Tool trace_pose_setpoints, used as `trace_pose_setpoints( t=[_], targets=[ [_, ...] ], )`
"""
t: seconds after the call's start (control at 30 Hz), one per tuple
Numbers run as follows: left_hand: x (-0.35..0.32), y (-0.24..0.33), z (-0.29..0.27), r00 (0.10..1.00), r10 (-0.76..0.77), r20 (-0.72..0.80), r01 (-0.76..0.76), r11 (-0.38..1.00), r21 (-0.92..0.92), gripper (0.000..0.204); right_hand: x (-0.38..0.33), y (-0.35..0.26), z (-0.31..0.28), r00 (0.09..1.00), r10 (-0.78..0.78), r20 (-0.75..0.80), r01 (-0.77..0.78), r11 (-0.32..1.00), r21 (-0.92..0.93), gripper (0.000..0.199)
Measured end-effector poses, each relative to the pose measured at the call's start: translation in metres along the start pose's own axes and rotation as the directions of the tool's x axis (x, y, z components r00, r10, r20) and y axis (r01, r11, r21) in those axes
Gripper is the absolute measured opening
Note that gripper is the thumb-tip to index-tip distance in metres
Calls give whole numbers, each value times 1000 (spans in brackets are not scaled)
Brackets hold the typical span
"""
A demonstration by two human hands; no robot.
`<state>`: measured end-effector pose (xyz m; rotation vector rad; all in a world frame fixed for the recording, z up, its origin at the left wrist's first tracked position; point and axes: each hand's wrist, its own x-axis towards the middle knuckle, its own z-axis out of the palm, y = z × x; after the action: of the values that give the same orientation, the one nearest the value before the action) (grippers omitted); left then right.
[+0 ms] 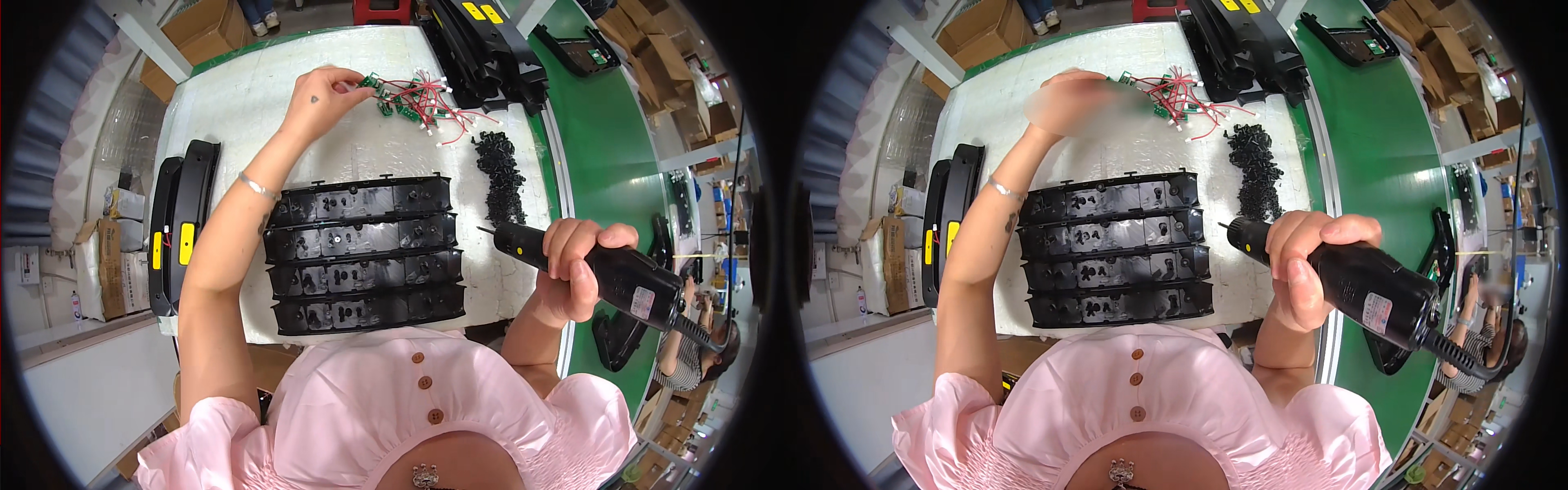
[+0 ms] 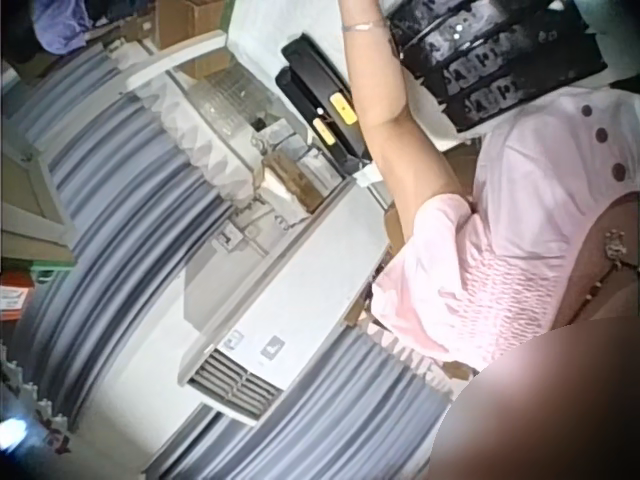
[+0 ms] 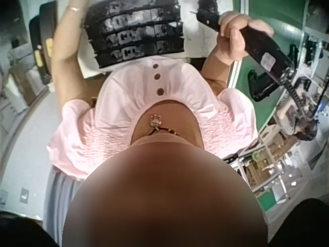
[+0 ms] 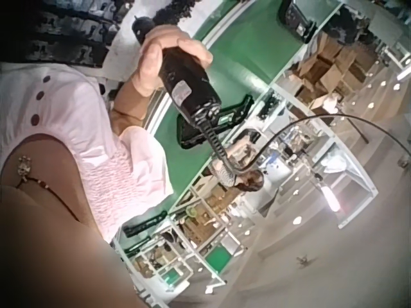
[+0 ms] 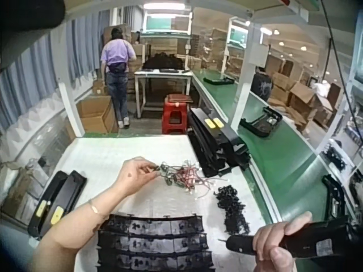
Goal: Assembling electronic components and wiring into plastic housings using an electric screwdriver.
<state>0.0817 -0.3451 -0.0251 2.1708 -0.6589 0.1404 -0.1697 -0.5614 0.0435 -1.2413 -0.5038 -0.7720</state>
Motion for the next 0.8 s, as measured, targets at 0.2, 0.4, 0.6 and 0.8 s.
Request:
trace_pose_setpoints(
  t=[0.2,0.4,0.6,0.8],
  targets=[
    [-7,51,-16,829,466,-310,-469,881,70,20,3,-4,10,1000,-4,15,4,1000,-13,36],
    [-5,96,-32,663,606,-440,-591,784,189,12,-8,-21,9,1000,5,21,-3,998,-62,35],
    [-51,90,-52,955,242,-170,-280,926,-253,27,-11,-30,9,1000,-10,1,10,999,-44,39],
    [-171,71,-65,989,11,150,58,891,-450,28,-25,-32,9,980,92,177,-108,991,80,41]
  ],
)
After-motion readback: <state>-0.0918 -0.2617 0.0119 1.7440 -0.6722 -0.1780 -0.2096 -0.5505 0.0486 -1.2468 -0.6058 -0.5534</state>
